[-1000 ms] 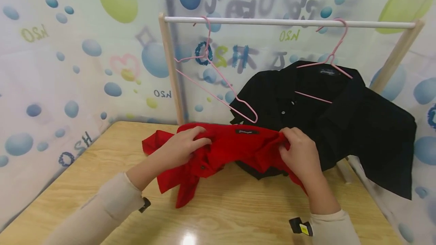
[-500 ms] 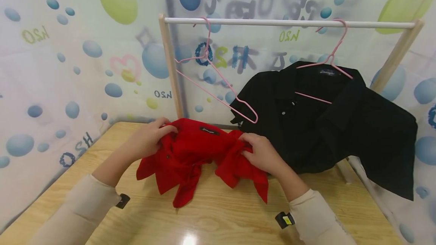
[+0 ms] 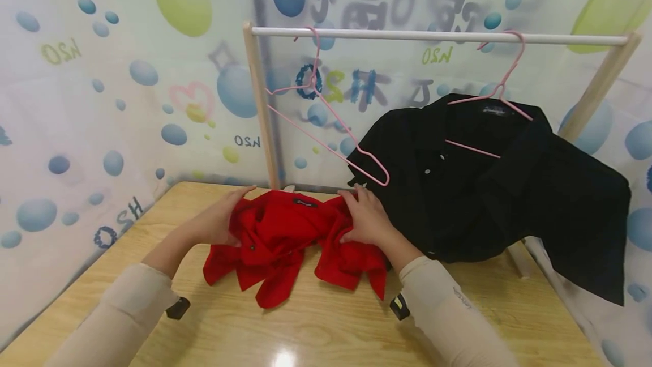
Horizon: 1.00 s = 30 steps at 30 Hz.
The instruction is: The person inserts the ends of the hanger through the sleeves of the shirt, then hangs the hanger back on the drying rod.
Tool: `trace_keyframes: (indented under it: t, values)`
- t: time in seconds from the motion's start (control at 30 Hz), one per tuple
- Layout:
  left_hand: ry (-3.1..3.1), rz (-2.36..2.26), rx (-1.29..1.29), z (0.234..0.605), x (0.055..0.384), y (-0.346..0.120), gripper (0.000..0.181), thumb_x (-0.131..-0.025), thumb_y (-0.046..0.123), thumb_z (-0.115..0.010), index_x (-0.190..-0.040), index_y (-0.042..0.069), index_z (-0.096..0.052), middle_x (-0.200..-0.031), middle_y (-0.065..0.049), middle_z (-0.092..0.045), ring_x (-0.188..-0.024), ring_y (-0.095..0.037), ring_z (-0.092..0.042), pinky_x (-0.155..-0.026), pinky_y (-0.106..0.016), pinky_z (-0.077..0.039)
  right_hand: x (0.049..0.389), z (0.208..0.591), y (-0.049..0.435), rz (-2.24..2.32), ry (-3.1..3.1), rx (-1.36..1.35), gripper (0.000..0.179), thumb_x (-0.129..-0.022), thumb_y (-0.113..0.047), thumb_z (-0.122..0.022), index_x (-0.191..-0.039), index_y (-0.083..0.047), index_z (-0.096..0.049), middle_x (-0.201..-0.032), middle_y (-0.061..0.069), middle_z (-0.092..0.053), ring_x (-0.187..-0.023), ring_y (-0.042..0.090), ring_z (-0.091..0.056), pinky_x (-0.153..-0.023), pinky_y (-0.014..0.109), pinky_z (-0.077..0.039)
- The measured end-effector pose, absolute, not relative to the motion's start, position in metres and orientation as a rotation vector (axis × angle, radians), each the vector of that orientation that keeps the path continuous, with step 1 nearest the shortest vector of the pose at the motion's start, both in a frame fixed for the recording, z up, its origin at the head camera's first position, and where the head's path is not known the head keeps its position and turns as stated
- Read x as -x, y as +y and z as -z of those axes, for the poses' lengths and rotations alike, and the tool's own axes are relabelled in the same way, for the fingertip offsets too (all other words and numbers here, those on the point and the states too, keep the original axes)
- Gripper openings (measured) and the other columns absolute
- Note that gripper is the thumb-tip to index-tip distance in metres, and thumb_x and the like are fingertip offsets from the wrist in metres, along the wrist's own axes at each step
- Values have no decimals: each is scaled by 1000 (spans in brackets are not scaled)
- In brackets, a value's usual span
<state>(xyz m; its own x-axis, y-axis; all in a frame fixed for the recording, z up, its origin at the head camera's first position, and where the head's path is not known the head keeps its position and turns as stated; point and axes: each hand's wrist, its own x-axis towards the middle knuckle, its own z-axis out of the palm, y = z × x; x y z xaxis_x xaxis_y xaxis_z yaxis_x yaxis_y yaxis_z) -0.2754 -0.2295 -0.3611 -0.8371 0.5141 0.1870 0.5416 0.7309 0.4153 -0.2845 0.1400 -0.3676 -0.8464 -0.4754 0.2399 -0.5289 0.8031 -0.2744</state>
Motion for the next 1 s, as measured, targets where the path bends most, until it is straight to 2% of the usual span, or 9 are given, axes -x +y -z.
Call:
trace_keyframes:
  t: [0.1, 0.2, 0.37, 0.47, 0.57, 0.67, 1.0]
  values:
    - [-2881, 891, 853, 370, 282, -241, 122, -55, 7, -94, -152, 9, -21, -137, -20, -44, -126, -40, -39, -99, -57, -41, 292, 371, 137, -523, -2920, -818, 105, -65, -28, -91, -149, -4, -33, -147, 29, -34, -130, 47, -38, -103, 61, -36]
    - [-2904, 1058, 845, 378, 286, -247, 111, -59, 12, -93, -148, 6, -28, -136, -18, -47, -124, -38, -42, -100, -55, -40, 298, 375, 135, -561, -2983, -879, 100, -67, -24, -89, -147, 0, -34, -140, 24, -45, -124, 41, -46, -101, 54, -41]
    - [-2965, 1157, 826, 391, 284, -240, 88, -68, 21, -88, -140, 6, -40, -129, -11, -54, -117, -30, -50, -96, -47, -44, 301, 382, 132, -628, -2978, -1006, 80, -69, -12, -87, -137, 0, -48, -126, 13, -59, -113, 30, -55, -100, 45, -44]
    - [-2954, 1068, 838, 395, 282, -233, 82, -69, 22, -87, -136, 3, -44, -126, -12, -56, -114, -31, -53, -94, -48, -46, 298, 386, 129, -595, -2969, -1028, 63, -69, -9, -85, -125, -5, -58, -112, 5, -65, -100, 24, -59, -93, 42, -48]
    - [-2936, 1008, 865, 398, 280, -226, 80, -69, 21, -86, -135, 1, -45, -127, -14, -56, -115, -33, -53, -95, -51, -46, 291, 387, 125, -556, -2960, -1032, 46, -71, -7, -84, -111, -9, -63, -96, -1, -65, -88, 19, -58, -86, 38, -50]
    - [-2922, 998, 908, 399, 279, -217, 81, -70, 22, -86, -136, 2, -44, -129, -14, -56, -117, -33, -53, -96, -51, -45, 284, 387, 124, -555, -2931, -1054, 37, -72, -6, -83, -103, -10, -64, -90, -4, -64, -83, 17, -57, -82, 36, -50]
    - [-2926, 1023, 1039, 395, 278, -174, 85, -71, 11, -83, -142, 0, -38, -133, -13, -52, -121, -31, -50, -99, -48, -43, 271, 374, 143, -675, -2850, -963, 27, -75, -4, -79, -97, -10, -64, -86, -3, -65, -77, 14, -56, -75, 35, -51]
